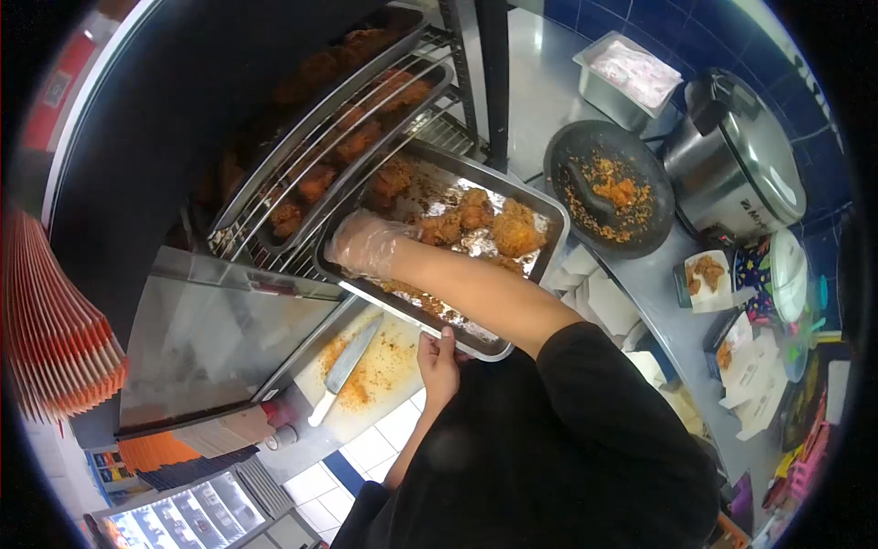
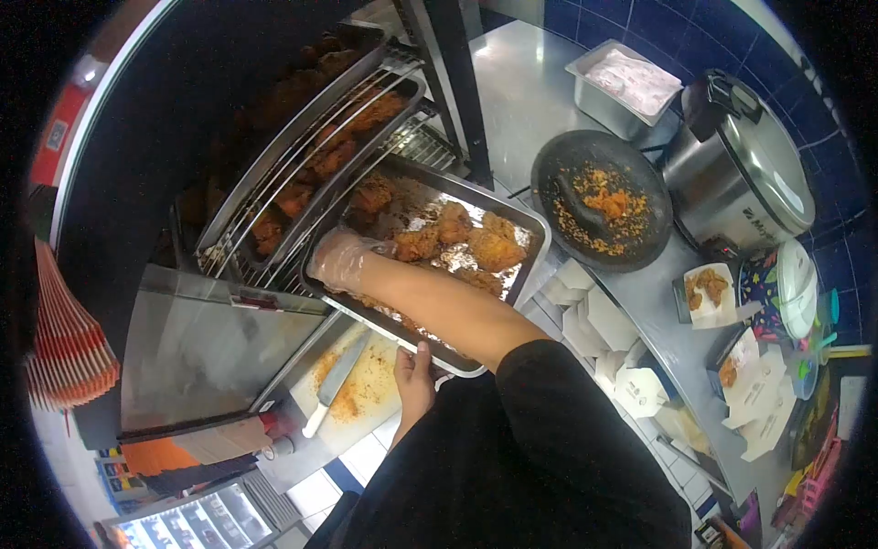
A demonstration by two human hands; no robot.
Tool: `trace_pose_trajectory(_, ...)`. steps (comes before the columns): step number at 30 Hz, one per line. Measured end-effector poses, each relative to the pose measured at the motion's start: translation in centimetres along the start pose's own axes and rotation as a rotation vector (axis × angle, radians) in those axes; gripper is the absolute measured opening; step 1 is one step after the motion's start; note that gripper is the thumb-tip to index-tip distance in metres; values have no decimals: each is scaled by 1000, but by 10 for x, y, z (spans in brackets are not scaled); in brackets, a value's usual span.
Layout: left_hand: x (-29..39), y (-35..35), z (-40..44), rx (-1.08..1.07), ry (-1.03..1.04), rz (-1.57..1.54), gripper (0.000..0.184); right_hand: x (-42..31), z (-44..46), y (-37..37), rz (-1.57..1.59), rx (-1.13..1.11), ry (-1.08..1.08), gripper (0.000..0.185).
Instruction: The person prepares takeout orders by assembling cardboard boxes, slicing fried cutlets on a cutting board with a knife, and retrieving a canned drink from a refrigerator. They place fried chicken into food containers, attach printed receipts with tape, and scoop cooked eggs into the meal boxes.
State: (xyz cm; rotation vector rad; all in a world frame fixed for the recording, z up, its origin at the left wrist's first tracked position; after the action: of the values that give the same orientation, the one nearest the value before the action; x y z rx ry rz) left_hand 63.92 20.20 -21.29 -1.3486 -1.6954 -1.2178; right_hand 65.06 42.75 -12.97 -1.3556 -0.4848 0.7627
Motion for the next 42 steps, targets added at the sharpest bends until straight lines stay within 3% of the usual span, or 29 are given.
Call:
trace_pose_trajectory(4,-1,-4,1,17,-4,-6,17,-3,-10,-25,109,-92,20,21)
trace_pose_trajectory(6,0,-6,0,-17,-13,32,18,3,-38,-55,569,-30,388,27)
trace_pose_trajectory(9,2,-5,0,-3,1,21,19,29,-76,-38,296,186,207,35)
trace_pose_trajectory(10,7,-2,-1,8,-4,5,19,35,-111,-81,159,178,166,35)
trace_pose_trajectory(12,-8,-11,3,32,21,80,19,64,-139,-87,-33,-151,332,33)
trace_pose_trajectory(14,-3,-7,3,7,20,28,19,86,-139,-86,-59,-686,528,31)
trace_pose_trajectory(16,-11,-6,5,-10,21,-56,19,85,-137,-87,-116,-715,524,28)
trace_pose_trajectory(17,-13,-8,6,-14,22,-58,19,86,-139,-85,-119,-715,528,28)
trace_pose_trajectory(19,-12,-9,7,-51,6,6,21,89,-145,-78,-54,-489,511,36)
trace_pose_trajectory(23,-4,-2,1,-24,-6,-81,20,109,-157,-62,12,-477,529,42)
trace_pose_trajectory(25,-8,-4,4,-37,-3,-87,21,96,-160,-81,66,-257,489,49)
trace_pose_trajectory(26,-7,-6,5,-25,7,-92,21,85,-158,-89,64,-256,473,49)
trace_pose_trajectory(28,-8,-7,4,-39,-14,-15,22,52,-151,-114,-5,40,442,51)
trace_pose_trajectory(30,-10,-6,5,-17,-7,-7,23,14,-129,-106,51,-291,311,50)
trace_pose_trajectory(32,-13,-7,6,-51,-4,-7,23,-24,-127,-73,-1,-92,89,44)
trace_pose_trajectory(34,-12,-4,6,-72,-2,-25,23,-30,-114,-23,-106,-48,68,46)
trace_pose_trajectory(36,-10,-2,7,-50,37,-116,23,-30,-103,-19,-217,0,28,47)
trace_pose_trajectory(38,-12,-6,8,-45,32,-90,23,-32,-97,-24,-293,-257,-82,43)
trace_pose_trajectory(42,-10,-6,5,-46,3,-86,23,-25,-103,-40,-141,-229,26,47)
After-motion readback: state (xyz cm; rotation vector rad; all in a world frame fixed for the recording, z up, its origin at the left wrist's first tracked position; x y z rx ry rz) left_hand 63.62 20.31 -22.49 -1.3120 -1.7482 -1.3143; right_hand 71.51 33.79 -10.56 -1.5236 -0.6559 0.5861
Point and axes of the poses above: each hand's wrist, its own z-axis towards the middle knuckle, its own y-axis out of the palm, x = y × z, the point moved 3 cm from there along z, towards the middle knuckle, and after that the axes turned 2 degrees about -x, right-handed, at the moved point
